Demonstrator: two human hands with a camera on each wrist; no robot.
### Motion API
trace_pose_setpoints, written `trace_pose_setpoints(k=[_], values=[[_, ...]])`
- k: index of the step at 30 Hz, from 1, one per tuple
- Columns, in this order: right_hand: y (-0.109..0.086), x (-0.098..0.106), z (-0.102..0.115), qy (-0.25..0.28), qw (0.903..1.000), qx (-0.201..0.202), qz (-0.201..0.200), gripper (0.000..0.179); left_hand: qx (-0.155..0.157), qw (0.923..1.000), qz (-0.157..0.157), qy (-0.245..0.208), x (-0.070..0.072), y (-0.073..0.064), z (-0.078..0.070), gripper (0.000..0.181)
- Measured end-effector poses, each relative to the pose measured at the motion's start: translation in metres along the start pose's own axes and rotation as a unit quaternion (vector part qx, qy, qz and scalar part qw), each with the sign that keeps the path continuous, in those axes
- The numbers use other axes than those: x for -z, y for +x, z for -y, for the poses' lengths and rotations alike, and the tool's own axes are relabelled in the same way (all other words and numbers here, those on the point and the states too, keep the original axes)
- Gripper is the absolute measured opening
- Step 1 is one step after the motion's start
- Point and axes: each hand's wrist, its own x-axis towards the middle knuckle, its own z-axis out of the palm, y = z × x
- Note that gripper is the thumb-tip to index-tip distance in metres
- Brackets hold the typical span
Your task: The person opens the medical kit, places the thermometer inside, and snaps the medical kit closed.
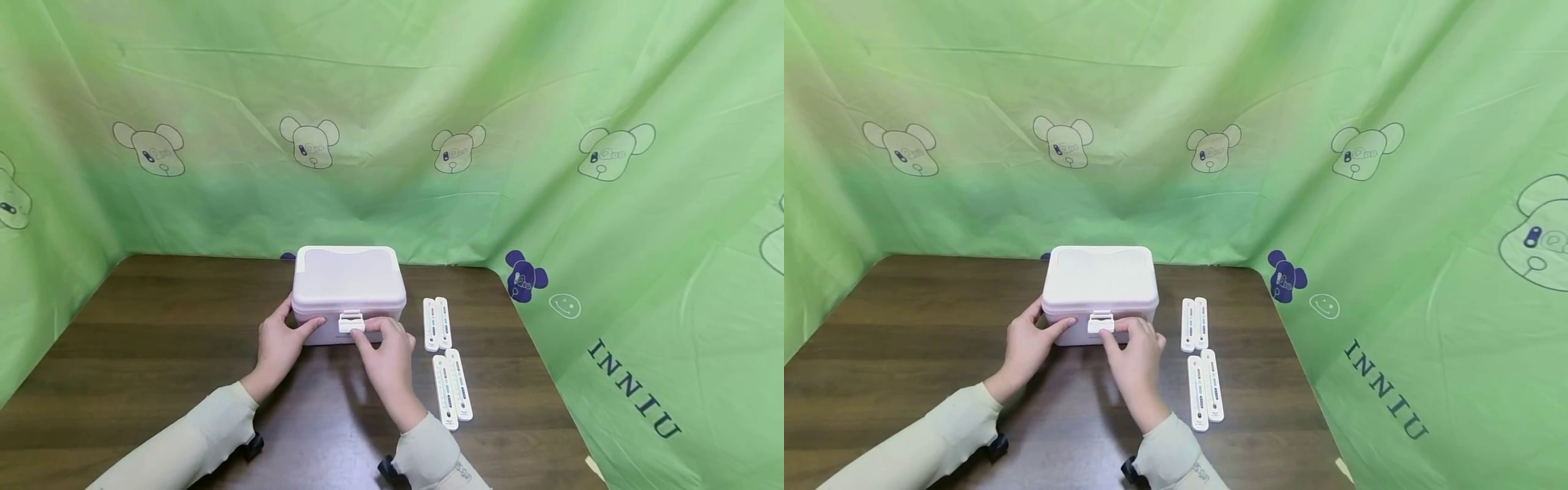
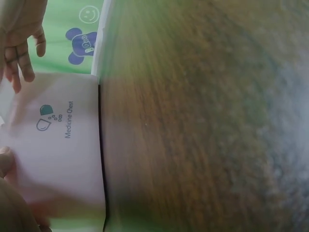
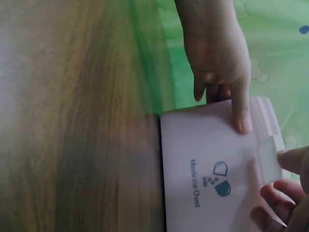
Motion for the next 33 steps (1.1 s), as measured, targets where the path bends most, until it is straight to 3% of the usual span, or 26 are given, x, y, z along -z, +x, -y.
trace_pose_setpoints(k=[10,18,26,33], values=[[-0.004,0.004,-0.003,-0.051,0.9974,0.022,0.045,0.013,0.002,0.9997,0.004,-0.023,0.002,0.003,0.002,0.08],[-0.003,0.01,-0.004,-0.083,0.9913,0.049,0.089,0.019,0.006,0.9996,0.01,-0.025,0.005,0.004,0.001,0.08],[0.002,0.035,-0.009,-0.117,0.9809,0.074,0.136,0.029,0.013,0.9996,0.013,-0.021,0.005,0.003,0.005,0.084],[0.006,0.062,-0.025,-0.103,0.9826,0.093,0.124,0.027,0.011,0.9997,0.015,-0.018,0.006,0.004,0.003,0.084]])
